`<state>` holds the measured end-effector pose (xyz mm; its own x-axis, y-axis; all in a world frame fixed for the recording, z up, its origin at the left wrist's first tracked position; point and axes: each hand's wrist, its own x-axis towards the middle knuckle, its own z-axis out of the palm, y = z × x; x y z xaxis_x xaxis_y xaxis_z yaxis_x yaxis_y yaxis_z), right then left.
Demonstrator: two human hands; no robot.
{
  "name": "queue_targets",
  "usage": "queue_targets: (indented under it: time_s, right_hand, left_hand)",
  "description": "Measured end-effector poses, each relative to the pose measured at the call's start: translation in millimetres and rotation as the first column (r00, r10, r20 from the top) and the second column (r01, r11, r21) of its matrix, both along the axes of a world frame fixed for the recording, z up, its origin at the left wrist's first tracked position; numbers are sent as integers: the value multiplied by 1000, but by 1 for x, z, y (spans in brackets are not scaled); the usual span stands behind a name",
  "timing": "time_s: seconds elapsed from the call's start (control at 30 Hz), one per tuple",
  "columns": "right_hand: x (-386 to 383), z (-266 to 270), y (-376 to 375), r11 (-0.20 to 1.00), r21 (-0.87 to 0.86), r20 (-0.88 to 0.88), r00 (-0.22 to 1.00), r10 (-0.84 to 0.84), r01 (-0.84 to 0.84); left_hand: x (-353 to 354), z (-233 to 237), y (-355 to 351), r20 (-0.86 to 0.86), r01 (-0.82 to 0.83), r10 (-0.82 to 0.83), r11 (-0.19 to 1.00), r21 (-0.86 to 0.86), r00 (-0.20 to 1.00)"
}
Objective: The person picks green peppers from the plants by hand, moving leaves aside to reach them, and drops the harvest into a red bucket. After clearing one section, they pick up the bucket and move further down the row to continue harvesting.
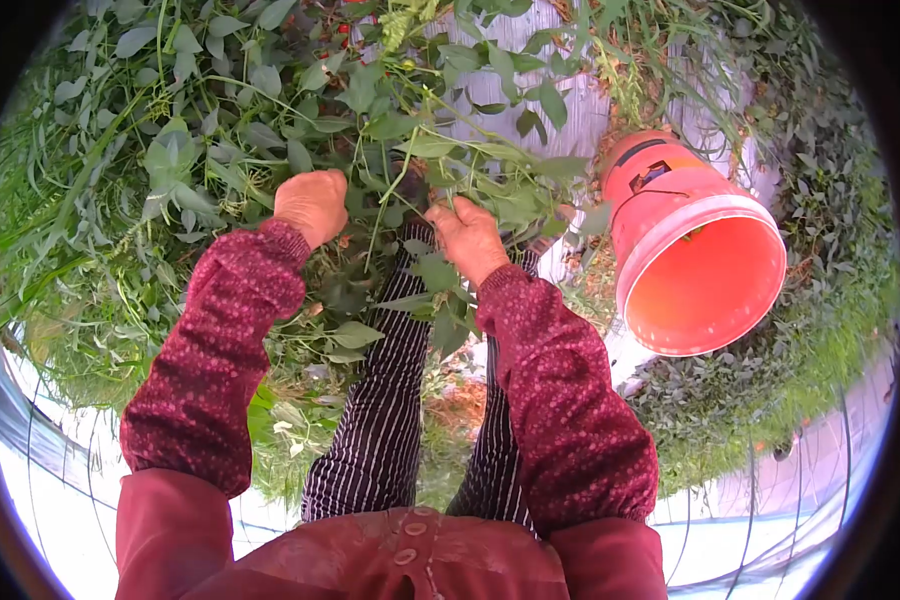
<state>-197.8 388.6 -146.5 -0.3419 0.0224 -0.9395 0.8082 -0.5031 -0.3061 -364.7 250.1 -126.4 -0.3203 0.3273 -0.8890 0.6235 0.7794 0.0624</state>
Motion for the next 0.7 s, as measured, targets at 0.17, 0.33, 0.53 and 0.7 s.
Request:
queue_targets:
  time_s: [0.17, 0.33, 0.53, 0.7]
  right_hand:
    - [8, -7, 5, 1000, 13, -29, 1000, 5, -4]
    - [14, -8, -1, 977, 74, -82, 975, 206, -200]
    - [-9, 42, -2, 461, 484, 121, 578, 807, -744]
    - [-38, 110, 10, 734, 536, -208, 777, 594, -417]
  left_hand:
    - [1, 21, -26, 25, -4, 2, 998, 55, 1000]
    - [6, 59, -25, -45, 114, -107, 976, 188, 993]
    - [38, 98, -26, 265, -559, 497, 782, 275, 826]
    - [22, 133, 9, 395, -824, 736, 404, 397, 551]
